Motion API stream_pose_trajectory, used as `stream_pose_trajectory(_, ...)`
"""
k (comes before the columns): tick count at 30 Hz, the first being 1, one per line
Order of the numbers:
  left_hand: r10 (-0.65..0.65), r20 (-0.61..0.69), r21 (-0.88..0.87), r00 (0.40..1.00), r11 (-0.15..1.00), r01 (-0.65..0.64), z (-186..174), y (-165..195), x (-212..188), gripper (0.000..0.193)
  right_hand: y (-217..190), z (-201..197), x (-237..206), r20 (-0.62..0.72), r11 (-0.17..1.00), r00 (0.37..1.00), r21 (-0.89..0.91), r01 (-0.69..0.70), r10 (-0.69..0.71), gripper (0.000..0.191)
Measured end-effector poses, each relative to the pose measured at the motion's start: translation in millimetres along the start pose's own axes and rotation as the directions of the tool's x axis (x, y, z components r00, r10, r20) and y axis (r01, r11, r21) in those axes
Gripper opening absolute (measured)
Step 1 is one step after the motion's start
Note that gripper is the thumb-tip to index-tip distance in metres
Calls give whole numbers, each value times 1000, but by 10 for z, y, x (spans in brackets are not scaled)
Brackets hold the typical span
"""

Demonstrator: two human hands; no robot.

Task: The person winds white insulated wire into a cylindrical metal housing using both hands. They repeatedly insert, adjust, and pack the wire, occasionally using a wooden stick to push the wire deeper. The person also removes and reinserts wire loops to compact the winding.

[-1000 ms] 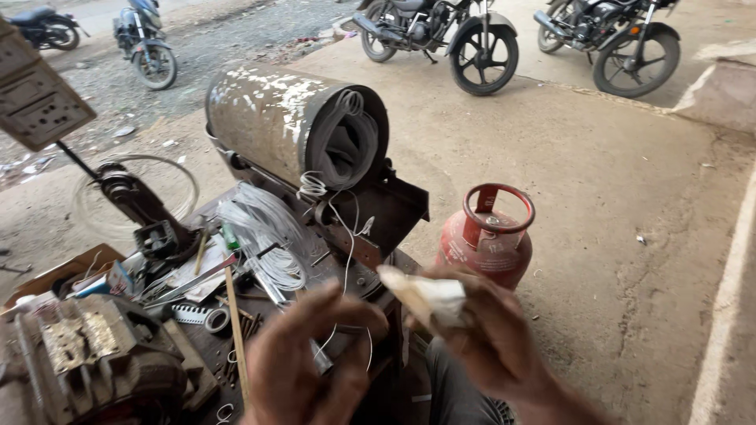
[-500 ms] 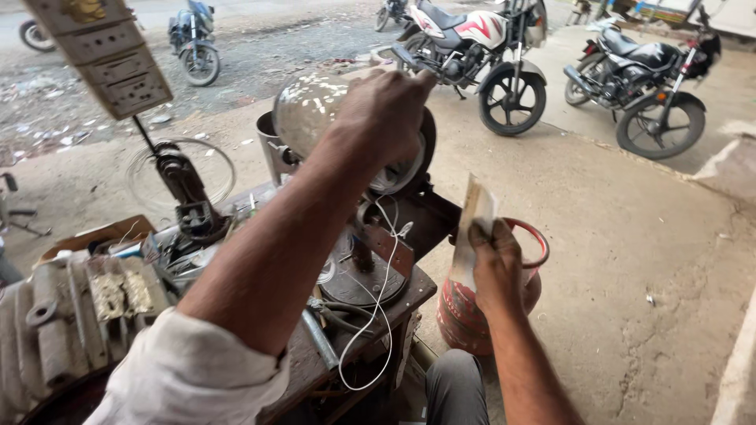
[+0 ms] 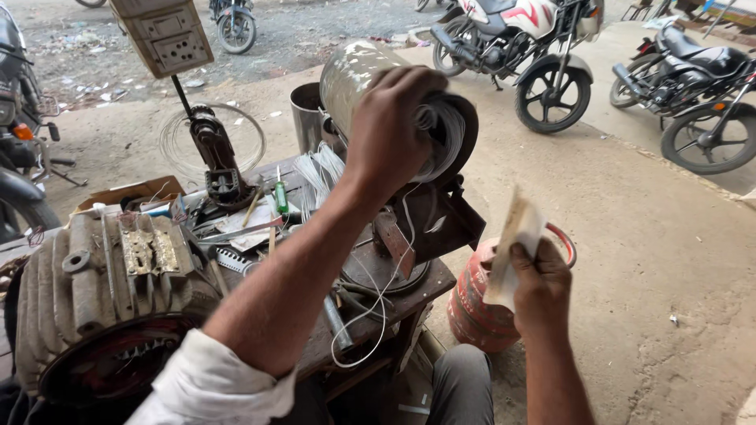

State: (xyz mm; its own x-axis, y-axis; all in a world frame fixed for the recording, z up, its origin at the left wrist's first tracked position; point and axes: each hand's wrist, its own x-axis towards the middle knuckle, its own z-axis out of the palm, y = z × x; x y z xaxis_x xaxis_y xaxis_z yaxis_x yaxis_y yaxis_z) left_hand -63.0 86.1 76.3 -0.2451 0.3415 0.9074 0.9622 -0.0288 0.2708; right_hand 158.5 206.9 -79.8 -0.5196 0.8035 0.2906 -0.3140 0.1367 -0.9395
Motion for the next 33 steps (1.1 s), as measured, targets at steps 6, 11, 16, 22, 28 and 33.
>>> stream_pose_trajectory(6,-192,-290,-284,937,953,108,63,15,-496,51,-306,-162,-88,-44,972,987,-184,142,-153,31)
stream_pose_trajectory(11,-146,-304,-171,941,980,97,35,51,-526,52,-398,-248,-181,196,885,901,-198,422,-386,39)
stream_pose_trajectory(16,28,-61,143,998,989,-19,-229,25,-337,59,-287,-409,-176,324,728,837,-417,544,-441,45)
stream_pose_trajectory(22,217,355,115,909,955,-272,-560,141,187,83,-89,-508,-195,430,766,837,-390,511,-340,41)
stream_pose_trajectory(28,-263,717,285,646,956,72,-131,302,849,76,293,-410,-454,262,858,948,-429,282,-180,33)
stream_pose_trajectory(33,-225,744,257,629,965,42,247,146,815,56,211,-537,-532,68,912,986,-375,166,-152,36)
